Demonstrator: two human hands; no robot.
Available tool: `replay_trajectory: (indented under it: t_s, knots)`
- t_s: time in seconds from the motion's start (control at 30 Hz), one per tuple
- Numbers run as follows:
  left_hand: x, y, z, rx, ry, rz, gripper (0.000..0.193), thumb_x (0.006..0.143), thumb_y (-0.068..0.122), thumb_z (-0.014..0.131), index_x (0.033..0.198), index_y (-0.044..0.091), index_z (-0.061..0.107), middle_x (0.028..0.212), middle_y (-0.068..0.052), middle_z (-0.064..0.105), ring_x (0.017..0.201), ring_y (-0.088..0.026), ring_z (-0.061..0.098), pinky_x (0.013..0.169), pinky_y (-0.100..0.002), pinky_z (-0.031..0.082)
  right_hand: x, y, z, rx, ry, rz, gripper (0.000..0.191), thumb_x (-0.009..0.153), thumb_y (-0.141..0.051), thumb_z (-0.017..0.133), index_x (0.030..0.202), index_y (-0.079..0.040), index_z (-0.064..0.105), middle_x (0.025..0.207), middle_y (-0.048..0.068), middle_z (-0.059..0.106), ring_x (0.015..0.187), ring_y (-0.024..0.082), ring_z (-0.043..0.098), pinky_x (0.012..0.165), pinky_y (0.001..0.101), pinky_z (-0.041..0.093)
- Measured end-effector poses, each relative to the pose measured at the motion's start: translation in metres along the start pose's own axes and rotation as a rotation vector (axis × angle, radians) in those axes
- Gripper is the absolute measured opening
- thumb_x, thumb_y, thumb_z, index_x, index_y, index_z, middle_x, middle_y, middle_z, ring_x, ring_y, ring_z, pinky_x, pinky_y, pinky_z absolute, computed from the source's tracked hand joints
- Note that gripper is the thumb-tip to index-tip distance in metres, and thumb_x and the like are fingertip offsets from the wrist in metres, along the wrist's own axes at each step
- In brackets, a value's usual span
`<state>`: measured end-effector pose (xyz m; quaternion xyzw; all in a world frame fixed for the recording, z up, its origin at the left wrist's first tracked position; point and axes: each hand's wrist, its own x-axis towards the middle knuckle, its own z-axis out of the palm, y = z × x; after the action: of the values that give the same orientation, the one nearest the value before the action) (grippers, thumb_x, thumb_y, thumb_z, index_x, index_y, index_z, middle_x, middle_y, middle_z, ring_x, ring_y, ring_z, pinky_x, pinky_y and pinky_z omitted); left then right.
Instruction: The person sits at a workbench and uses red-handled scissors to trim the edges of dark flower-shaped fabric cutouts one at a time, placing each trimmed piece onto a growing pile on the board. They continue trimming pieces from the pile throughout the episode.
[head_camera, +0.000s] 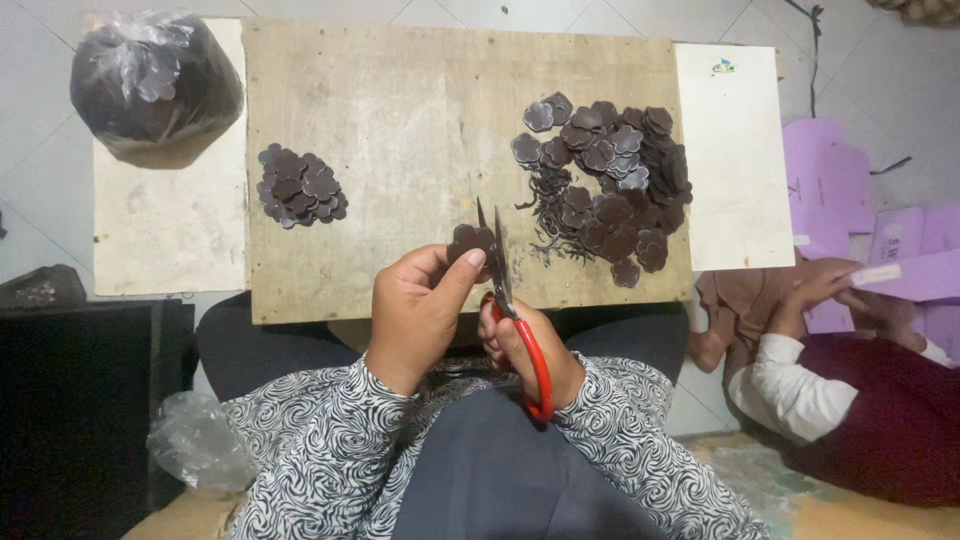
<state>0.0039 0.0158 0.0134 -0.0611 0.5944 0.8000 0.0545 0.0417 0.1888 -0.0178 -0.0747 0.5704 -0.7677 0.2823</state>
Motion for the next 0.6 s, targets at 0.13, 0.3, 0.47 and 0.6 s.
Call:
replay_trajectory:
  t_s: [0.13,0.3,0.47,0.6]
  knots:
    - [0.001,-0.003,-0.001,-0.018,-0.010,0.013,0.020,0.098,0.014,0.069,0.100,-0.005,0.074,0.091,-0.006,0.076,0.083,-0.008,0.070,0.078,-0.023,0.057,0.001,0.000,-0.002,-0.020,-0.011,-0.036,0.052,0.102,-0.061,0.053,0.099,-0.009,0.047,0.084,-0.003,0.041,0.070,0.006,0.037,0.060,0.0220,0.033]
    - [0.003,-0.002,-0.006,0.005,-0.012,-0.012,0.018,0.098,0.013,0.070,0.098,-0.005,0.073,0.090,-0.006,0.076,0.081,-0.008,0.069,0.076,-0.023,0.057,0.000,-0.001,-0.003,0.012,-0.028,-0.017,0.052,0.101,-0.060,0.056,0.098,-0.009,0.046,0.083,-0.003,0.040,0.068,0.006,0.035,0.058,0.0221,0.031]
    - [0.004,0.001,-0.010,0.015,-0.019,-0.008,0.017,0.096,0.012,0.071,0.098,-0.005,0.073,0.090,-0.006,0.077,0.081,-0.008,0.069,0.076,-0.022,0.056,-0.001,-0.001,-0.004,0.003,-0.029,0.018,0.050,0.100,-0.059,0.057,0.096,-0.010,0.047,0.080,-0.004,0.040,0.064,0.005,0.035,0.055,0.0217,0.031]
    - [0.006,0.003,-0.013,0.007,-0.017,-0.022,0.016,0.096,0.012,0.072,0.096,-0.004,0.074,0.089,-0.006,0.077,0.080,-0.008,0.069,0.074,-0.022,0.056,0.000,-0.003,-0.004,-0.044,-0.025,0.018,0.049,0.102,-0.057,0.057,0.095,-0.010,0.047,0.081,-0.005,0.041,0.067,0.005,0.036,0.057,0.0214,0.032]
